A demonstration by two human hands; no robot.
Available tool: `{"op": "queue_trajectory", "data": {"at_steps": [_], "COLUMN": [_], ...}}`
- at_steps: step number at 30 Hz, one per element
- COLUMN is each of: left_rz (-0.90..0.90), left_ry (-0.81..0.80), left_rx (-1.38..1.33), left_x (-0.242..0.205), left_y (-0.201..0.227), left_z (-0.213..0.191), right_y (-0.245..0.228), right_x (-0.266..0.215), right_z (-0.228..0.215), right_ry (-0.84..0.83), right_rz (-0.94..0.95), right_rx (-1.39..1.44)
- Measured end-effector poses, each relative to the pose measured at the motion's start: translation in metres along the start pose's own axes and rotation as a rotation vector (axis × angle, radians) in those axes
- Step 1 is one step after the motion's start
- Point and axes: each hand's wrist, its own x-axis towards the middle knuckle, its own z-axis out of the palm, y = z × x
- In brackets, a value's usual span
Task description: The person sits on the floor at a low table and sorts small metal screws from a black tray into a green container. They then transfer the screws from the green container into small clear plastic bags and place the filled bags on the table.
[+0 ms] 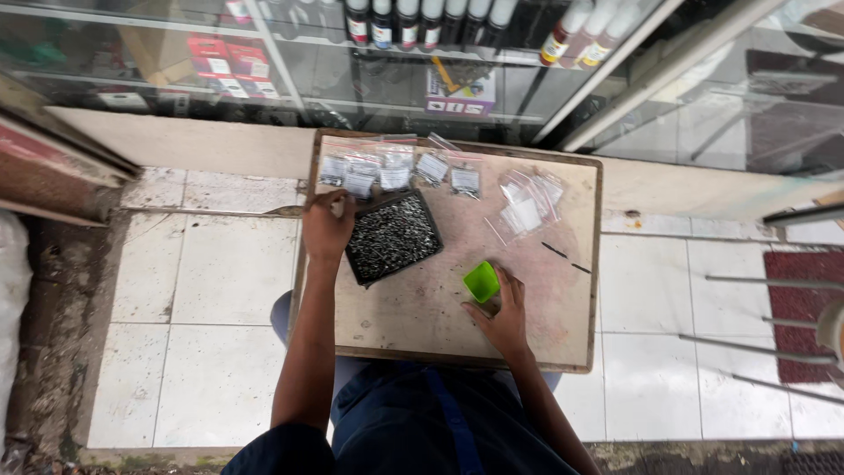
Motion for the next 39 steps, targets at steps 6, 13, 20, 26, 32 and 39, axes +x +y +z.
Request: {"op": "queue_trajectory", "data": {"at_steps": [6,13,20,26,32,39], "left_rz": [0.396,0.463,0.35,0.38,0.365,0.42], "left_ry": [-0.012,-0.279,-0.23,-0.26,-0.24,0.032], "left_rx": [-0.299,-0.328,-0.335,-0.321,-0.345,-0.352], "left_x": [-0.161,-0.215,-0.221,-0.223,-0.222,-0.191], "left_y": [0.056,0.097,0.089,0.087,0.088,0.156], "left_z": [0.035,0.041,0.045,0.046,0.044,-0.006], "right_y": [0.043,0.142,0.171,0.153,0.085,-0.079], "right_x": [0.016,0.113,0.117,0.129,0.123,0.064], "right_z": [-0.022,-0.039,-0.026,-0.022,-0.032,-0.042], "right_ry": [0.274,0.325,0.256,0.247,0.372,0.181], "right_rz": [0.167,0.397,0.416,0.425,0.408,0.063], "right_rx": [0.17,0.02,-0.016,-0.132,0.112,0.275]}}
